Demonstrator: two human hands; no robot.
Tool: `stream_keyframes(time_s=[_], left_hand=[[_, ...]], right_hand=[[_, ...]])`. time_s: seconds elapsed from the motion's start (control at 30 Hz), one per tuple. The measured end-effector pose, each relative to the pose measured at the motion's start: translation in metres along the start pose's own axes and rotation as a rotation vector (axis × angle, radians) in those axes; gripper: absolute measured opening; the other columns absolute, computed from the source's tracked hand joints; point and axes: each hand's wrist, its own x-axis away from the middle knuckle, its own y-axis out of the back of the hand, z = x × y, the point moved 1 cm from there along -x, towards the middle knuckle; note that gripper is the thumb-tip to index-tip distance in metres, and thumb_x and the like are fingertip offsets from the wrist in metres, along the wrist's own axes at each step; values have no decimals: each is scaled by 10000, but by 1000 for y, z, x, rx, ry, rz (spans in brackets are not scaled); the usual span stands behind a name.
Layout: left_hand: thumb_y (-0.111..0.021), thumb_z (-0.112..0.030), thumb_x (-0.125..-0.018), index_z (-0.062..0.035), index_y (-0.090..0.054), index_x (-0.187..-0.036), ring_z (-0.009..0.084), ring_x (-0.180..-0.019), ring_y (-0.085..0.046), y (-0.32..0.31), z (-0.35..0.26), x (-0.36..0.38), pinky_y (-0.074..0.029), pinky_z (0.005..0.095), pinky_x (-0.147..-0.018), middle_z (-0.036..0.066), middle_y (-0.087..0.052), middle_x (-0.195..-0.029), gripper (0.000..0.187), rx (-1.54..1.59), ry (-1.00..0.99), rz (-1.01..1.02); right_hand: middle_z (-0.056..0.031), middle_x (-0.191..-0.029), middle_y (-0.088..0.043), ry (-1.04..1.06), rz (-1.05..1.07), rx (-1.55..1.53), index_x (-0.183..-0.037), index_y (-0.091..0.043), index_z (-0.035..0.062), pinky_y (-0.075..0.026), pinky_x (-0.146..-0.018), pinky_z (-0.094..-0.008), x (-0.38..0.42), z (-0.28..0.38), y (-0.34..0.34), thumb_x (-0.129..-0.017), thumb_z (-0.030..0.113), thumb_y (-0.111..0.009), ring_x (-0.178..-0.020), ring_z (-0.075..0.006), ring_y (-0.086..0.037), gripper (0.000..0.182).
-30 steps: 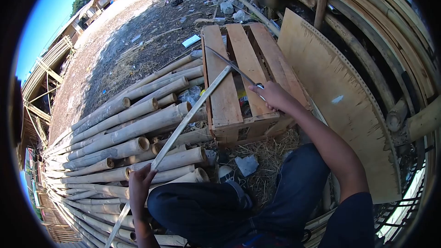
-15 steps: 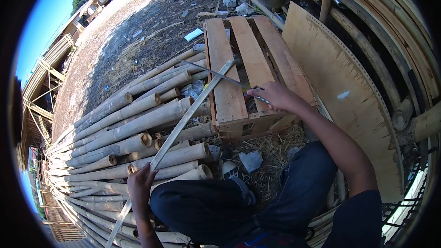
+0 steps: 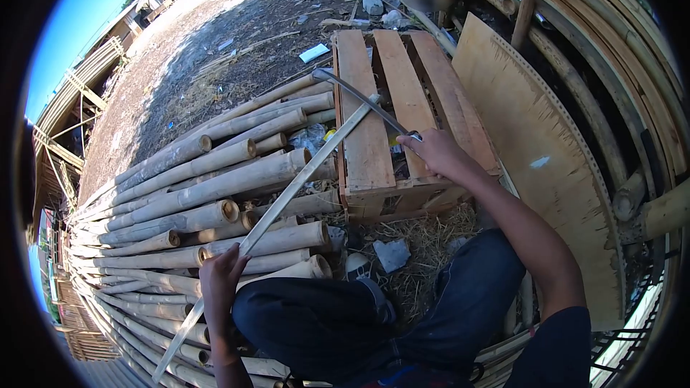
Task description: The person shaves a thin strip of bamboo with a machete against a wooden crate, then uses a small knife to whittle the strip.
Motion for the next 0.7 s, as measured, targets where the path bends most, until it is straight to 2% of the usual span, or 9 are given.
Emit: stream_keyframes(time_s=[0.03, 0.1, 0.13, 0.2, 0.23, 0.3, 0.4, 0.63, 0.7], left_hand=[[-754, -257, -823, -34, -712, -1065, 354, -701, -650, 0, 0, -2, -494, 404, -644, 168, -683, -812, 331, 4, 11, 1], [-755, -257, -822, -32, -711, -1065, 354, -701, -649, 0, 2, -5, -494, 403, -644, 168, -683, -811, 334, 3, 21, 4], [-755, -257, -821, -31, -710, -1066, 358, -707, -650, 0, 4, -5, -495, 404, -645, 170, -684, -814, 336, -7, 12, 8], [-756, -257, -821, -30, -710, -1066, 361, -714, -652, 1, 6, -2, -496, 405, -646, 172, -684, -817, 337, -24, 12, 17], [-754, -260, -822, -31, -710, -1066, 363, -719, -654, 1, 5, 0, -498, 406, -649, 174, -684, -814, 337, 2, 14, 20], [-754, -269, -824, -34, -713, -1066, 365, -735, -660, 3, -1, 0, -504, 405, -658, 179, -686, -809, 340, 8, 51, 61], [-763, -242, -816, 11, -705, -1048, 343, -665, -655, -2, 3, -1, -486, 374, -641, 212, -653, -740, 348, 47, 48, 38], [-768, -286, -813, -40, -717, -1083, 351, -702, -663, -1, 10, -3, -501, 392, -646, 194, -685, -804, 369, 69, 111, 69], [-769, -230, -807, 23, -700, -1045, 292, -614, -656, -1, 10, -3, -479, 346, -614, 207, -650, -732, 354, 93, 113, 49]], right_hand=[[-53, -521, -509, -3, -1, 2, -806, -592, -32, -438, -448, -341, 2, -4, -3, -971, 490, -542, -424, -160, -533, 550], [-113, -506, -540, 241, 0, 208, -776, -643, -13, -474, -503, -399, 0, -10, -14, -959, 573, -502, -468, -268, -589, 630], [-113, -506, -540, 240, 2, 204, -776, -643, -13, -474, -503, -399, -3, -13, -16, -959, 573, -502, -468, -268, -589, 630], [-104, -500, -543, 506, -116, 303, -749, -622, -29, -444, -417, -366, -5, -18, -16, -967, 568, -494, -386, -216, -536, 649], [-104, -500, -543, 505, -112, 298, -749, -622, -29, -444, -417, -366, -8, -22, -13, -967, 568, -494, -386, -216, -536, 649], [-113, -529, -557, 70, -100, 69, -715, -590, -50, -441, -395, -352, -21, -23, 5, -963, 569, -502, -391, -206, -542, 673], [-48, -499, -511, -21, -91, 58, -717, -540, -15, -435, -383, -302, -19, -24, 6, -963, 564, -510, -395, -141, -544, 631], [-52, -505, -526, 0, 19, -42, -748, -557, -11, -441, -383, -298, 6, -7, -5, -963, 544, -529, -395, -142, -540, 596], [-91, -526, -539, 251, -1, 199, -703, -575, -11, -458, -443, -368, 3, -9, -14, -948, 576, -526, -436, -215, -557, 638]])
